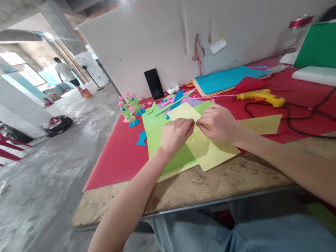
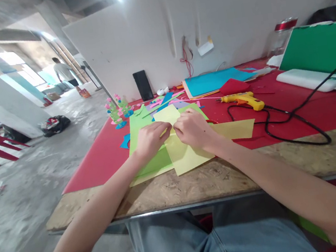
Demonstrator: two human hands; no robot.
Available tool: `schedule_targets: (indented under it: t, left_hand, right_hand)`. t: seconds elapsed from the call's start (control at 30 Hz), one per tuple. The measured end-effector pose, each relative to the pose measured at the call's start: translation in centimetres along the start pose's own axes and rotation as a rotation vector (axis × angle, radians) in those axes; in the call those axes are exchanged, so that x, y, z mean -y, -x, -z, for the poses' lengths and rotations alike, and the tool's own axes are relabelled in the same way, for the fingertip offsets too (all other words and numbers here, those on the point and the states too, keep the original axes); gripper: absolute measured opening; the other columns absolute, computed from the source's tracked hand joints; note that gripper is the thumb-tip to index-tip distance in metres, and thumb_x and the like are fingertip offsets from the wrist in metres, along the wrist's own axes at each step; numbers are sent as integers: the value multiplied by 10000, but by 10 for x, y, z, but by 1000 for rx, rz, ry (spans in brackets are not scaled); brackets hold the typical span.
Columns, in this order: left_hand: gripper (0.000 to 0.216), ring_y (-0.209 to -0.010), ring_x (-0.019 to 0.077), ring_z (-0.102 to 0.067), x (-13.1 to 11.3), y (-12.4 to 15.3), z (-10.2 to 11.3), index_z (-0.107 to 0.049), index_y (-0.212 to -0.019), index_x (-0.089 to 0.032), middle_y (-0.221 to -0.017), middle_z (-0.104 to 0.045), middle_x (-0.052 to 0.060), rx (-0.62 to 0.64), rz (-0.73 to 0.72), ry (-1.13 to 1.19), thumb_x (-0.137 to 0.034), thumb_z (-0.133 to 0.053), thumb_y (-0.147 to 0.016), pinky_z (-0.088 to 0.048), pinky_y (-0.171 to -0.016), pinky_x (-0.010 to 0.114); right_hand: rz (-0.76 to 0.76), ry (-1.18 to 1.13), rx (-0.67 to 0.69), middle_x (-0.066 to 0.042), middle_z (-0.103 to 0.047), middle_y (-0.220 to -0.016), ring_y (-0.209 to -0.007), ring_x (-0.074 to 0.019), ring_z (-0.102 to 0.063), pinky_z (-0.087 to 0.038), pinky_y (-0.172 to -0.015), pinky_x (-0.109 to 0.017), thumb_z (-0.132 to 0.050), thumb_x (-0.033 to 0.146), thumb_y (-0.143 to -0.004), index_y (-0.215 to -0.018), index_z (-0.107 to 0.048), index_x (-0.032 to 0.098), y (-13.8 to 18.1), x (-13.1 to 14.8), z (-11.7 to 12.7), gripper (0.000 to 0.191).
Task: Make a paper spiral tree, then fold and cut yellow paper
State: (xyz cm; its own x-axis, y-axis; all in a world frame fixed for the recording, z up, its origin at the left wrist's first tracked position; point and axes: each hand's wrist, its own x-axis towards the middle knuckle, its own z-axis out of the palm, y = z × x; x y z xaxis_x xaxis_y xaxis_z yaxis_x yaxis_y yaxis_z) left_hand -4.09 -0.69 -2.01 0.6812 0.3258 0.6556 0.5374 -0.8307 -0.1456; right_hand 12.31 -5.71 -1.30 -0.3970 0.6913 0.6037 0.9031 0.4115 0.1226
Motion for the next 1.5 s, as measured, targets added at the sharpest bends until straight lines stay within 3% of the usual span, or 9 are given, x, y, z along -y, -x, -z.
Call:
schedule_targets:
  t: [0.33, 0.43, 0.53, 0.63, 0.8, 0.9, 1.07, 1.2, 1.5]
  left_hand:
    - [177, -710, 203, -624, 65, 12, 2, -624, -816, -174, -801, -684, 61, 5, 407, -75, -218, -452, -810, -386, -537, 242]
    - [256, -651, 181, -627, 78, 16, 2, -568, -972, -165, -788, -689, 54, -7, 508, -17, -261, -354, -870, -416, -538, 241]
    - [339, -809, 154, -628, 74, 14, 5, -474, -1128, -162, -955, -667, 62, 20, 424, 279, -352, -327, -888, -462, -662, 231]
    - [368, -959, 175, -588, 55, 9, 7, -554, -1047, -168, -1048, -633, 67, 104, 200, 397, -430, -505, -793, -438, -803, 239]
    - [253, -632, 148, -623, 23, 7, 5, -629, -936, -167, -766, -688, 46, 124, 205, 155, -308, -438, -851, -415, -556, 212]
    - [262, -607, 138, -617, 12, 7, 4, -631, -925, -170, -751, -688, 45, 119, 192, 134, -289, -406, -866, -394, -535, 204]
    - [304, -577, 120, -592, -1, 6, 8, -635, -856, -164, -683, -668, 34, 106, 100, 123, -313, -372, -883, -366, -514, 197]
    - [380, -481, 105, -556, -2, 5, 11, -635, -842, -158, -617, -655, 23, 75, 92, 96, -341, -308, -903, -319, -456, 204]
    - [359, -667, 146, -635, 30, 6, 10, -651, -880, -176, -790, -692, 40, -1, 230, 84, -360, -343, -887, -416, -564, 206]
  right_hand:
    - [-5, 26, -86, 19, -553, -532, -590, -118, -456, -317, -692, -286, -491, 141, -709, -518, -569, 169, 1, -17, 4, 208]
    - [-2, -4, -86, 17, -581, -573, -616, -125, -488, -326, -698, -289, -497, 145, -720, -569, -603, 172, 1, -19, 4, 186]
    - [11, -65, -99, 13, -618, -657, -676, -129, -531, -335, -721, -290, -498, 145, -742, -637, -630, 173, 1, -20, 4, 172]
    - [22, -113, -127, 1, -637, -732, -730, -135, -557, -346, -748, -293, -497, 145, -758, -691, -638, 168, 1, -19, 2, 158]
    - [-28, -137, -241, -32, -647, -856, -814, -166, -570, -376, -752, -300, -518, 161, -759, -837, -635, 153, 1, -17, -2, 140]
    - [-25, -179, -298, -37, -642, -891, -845, -169, -564, -381, -762, -300, -517, 187, -775, -873, -624, 155, 1, -12, -1, 149]
    - [19, -282, -312, -12, -640, -807, -776, -139, -557, -374, -741, -283, -496, 207, -800, -776, -610, 172, 1, -2, 2, 121]
    - [-24, -280, -323, -4, -642, -784, -748, -134, -563, -381, -725, -274, -505, 205, -782, -746, -609, 180, 0, 0, 2, 112]
    - [-217, -100, -358, -24, -648, -743, -707, -162, -578, -397, -671, -274, -528, 190, -729, -694, -618, 165, -1, -39, -3, 100]
